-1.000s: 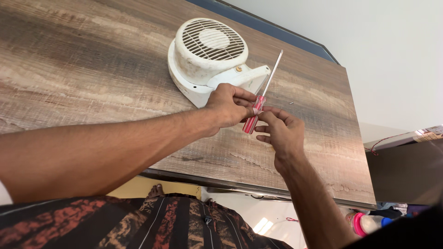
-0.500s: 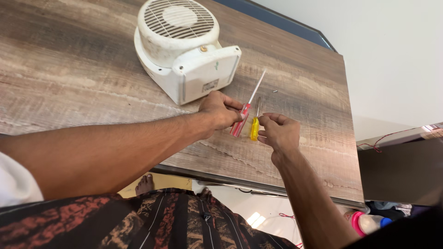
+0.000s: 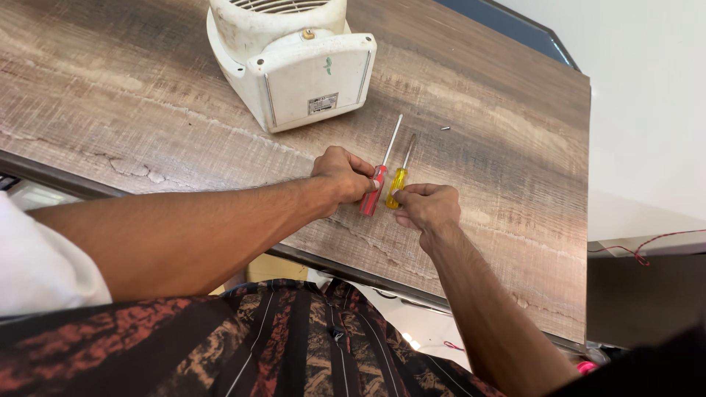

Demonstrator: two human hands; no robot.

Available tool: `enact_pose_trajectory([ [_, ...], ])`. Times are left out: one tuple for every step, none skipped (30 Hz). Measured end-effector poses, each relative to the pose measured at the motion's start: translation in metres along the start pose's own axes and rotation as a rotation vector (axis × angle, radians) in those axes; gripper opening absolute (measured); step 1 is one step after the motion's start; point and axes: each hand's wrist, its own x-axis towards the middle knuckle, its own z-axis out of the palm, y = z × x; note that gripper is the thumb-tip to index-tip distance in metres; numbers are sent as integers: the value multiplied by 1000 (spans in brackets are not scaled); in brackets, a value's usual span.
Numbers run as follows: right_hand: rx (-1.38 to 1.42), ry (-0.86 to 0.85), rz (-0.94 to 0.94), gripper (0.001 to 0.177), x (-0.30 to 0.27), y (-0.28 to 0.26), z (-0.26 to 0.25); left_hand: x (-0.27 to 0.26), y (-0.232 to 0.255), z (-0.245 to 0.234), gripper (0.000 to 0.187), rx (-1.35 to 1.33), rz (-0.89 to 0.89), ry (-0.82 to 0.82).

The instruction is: The person uses a red-handled screwdriver to remove screws from the base and grille of a white electric fan placed on a wooden table. They loosen and remove multiple screws, then set the screwdriver down and reposition the fan on the table.

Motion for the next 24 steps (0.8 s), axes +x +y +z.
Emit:
enact_pose_trajectory([
  [5, -16, -6, 19, 1, 1, 0, 0, -1, 2, 21, -1, -11, 3],
  [10, -29, -13, 19, 3, 1, 0, 0, -1, 3, 21, -2, -20, 5],
  [16, -42, -19, 18, 4, 2, 0, 0, -1, 5, 21, -3, -28, 7],
  [36, -60, -31, 18, 5, 3, -2, 0, -2, 7, 21, 5, -20, 18],
  [56, -78, -42, 17, 7, 4, -3, 0, -4, 8, 21, 13, -11, 30],
  [76, -95, -53, 17, 8, 5, -3, 0, -5, 9, 22, 22, -2, 41],
  [88, -106, -58, 17, 9, 6, -4, 1, -6, 10, 22, 23, -2, 46],
  [99, -114, -62, 17, 10, 7, -4, 2, -6, 12, 22, 24, 0, 48],
  [111, -123, -67, 16, 11, 8, -5, 4, -7, 14, 22, 26, 1, 51],
  [112, -128, -61, 16, 12, 10, -6, 5, -7, 17, 23, 26, 8, 52],
  [114, -133, -55, 17, 14, 10, -7, 7, -6, 19, 23, 27, 15, 52],
  [115, -138, -50, 17, 15, 11, -8, 8, -6, 21, 23, 27, 22, 53],
  [111, -137, -51, 17, 16, 12, -10, 10, -4, 24, 23, 35, 19, 47],
  [107, -136, -50, 17, 18, 13, -12, 11, -3, 27, 23, 43, 17, 39],
  [103, -135, -50, 17, 19, 14, -14, 11, -1, 30, 23, 50, 14, 32],
  [111, -132, -57, 17, 20, 16, -17, 12, 0, 34, 23, 51, 20, 35],
  [120, -128, -64, 18, 22, 18, -20, 12, 2, 37, 23, 52, 26, 38],
  [128, -125, -71, 18, 23, 20, -23, 12, 3, 41, 24, 53, 32, 41],
  [135, -121, -70, 18, 25, 21, -27, 12, 5, 45, 24, 53, 29, 41],
  [143, -116, -68, 19, 27, 23, -31, 11, 7, 50, 23, 53, 26, 39],
  [151, -110, -66, 19, 29, 25, -36, 12, 8, 55, 23, 54, 23, 37],
  [161, -103, -62, 19, 31, 28, -40, 12, 10, 60, 23, 54, 29, 32],
  [171, -95, -58, 19, 33, 30, -43, 13, 12, 65, 23, 53, 36, 27],
  [181, -88, -54, 19, 35, 32, -47, 14, 14, 70, 22, 52, 42, 23],
])
